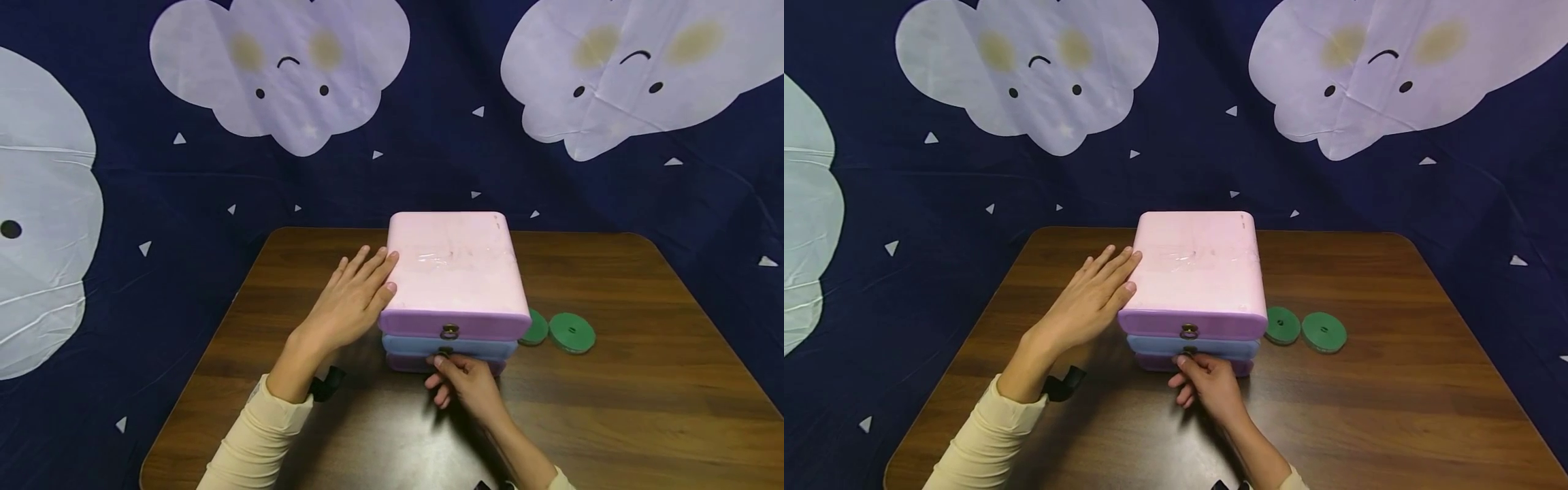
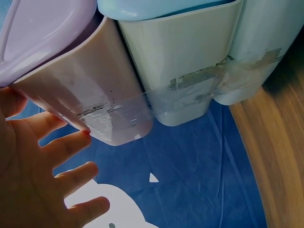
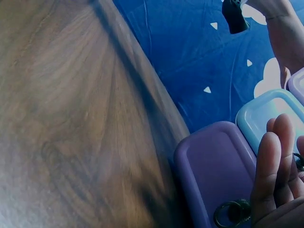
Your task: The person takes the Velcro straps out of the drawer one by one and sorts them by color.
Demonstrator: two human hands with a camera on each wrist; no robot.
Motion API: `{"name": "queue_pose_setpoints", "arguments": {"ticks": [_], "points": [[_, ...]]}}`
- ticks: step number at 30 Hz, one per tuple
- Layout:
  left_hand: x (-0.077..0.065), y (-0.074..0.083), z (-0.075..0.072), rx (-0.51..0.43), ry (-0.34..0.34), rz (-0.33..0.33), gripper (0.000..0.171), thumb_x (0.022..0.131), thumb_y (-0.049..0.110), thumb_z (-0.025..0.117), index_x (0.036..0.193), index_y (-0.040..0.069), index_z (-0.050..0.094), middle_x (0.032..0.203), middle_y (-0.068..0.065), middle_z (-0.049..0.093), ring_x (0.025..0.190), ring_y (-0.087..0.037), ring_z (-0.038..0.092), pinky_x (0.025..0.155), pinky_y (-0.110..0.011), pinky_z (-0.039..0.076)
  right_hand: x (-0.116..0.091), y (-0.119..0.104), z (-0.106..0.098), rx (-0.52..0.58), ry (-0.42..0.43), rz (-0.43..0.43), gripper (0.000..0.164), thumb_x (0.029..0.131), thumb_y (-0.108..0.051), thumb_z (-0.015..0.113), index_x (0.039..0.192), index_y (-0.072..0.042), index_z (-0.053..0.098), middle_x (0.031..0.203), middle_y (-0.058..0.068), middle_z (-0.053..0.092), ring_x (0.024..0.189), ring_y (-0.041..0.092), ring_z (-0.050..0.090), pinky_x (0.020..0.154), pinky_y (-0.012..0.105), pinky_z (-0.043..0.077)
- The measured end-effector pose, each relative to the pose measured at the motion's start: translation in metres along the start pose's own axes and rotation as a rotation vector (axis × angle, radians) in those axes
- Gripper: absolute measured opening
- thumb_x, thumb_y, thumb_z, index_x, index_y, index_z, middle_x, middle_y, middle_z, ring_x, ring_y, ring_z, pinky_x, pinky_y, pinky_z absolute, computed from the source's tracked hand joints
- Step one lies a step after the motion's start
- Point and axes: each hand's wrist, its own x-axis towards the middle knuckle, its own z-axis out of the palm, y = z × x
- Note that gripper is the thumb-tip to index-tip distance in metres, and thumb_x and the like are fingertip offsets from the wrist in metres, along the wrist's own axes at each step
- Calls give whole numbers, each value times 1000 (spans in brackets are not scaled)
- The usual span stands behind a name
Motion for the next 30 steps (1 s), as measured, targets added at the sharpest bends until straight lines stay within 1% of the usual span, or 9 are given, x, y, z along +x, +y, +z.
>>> {"name": "queue_pose_setpoints", "arguments": {"ticks": [9,19,26,30], "points": [[0,1,-1,2,9,3,53,102,50,17,151,32,15,159,5,17,149,-18,3,121,-49,5,1,-4,2,17,-5,-6,47,94,-29,57,116,13,58,69,2,72,47,10,61,49,30,54],[-1,0,-1,4,9,2,53,102,49,17,151,30,16,159,3,18,149,-20,4,120,-50,6,-4,-1,2,34,2,-9,47,95,-27,56,115,15,57,68,1,72,47,10,61,48,28,53],[-1,0,-1,-1,10,5,53,102,48,19,151,30,17,159,3,19,149,-20,4,120,-50,6,-7,3,2,38,29,3,45,94,-28,56,115,12,59,67,1,71,46,10,61,47,28,53],[-1,0,-1,-1,13,10,53,102,49,18,151,30,18,159,4,18,149,-20,5,120,-51,7,-10,5,1,33,34,17,48,92,-30,58,116,12,59,67,1,71,46,10,61,48,28,53]]}}
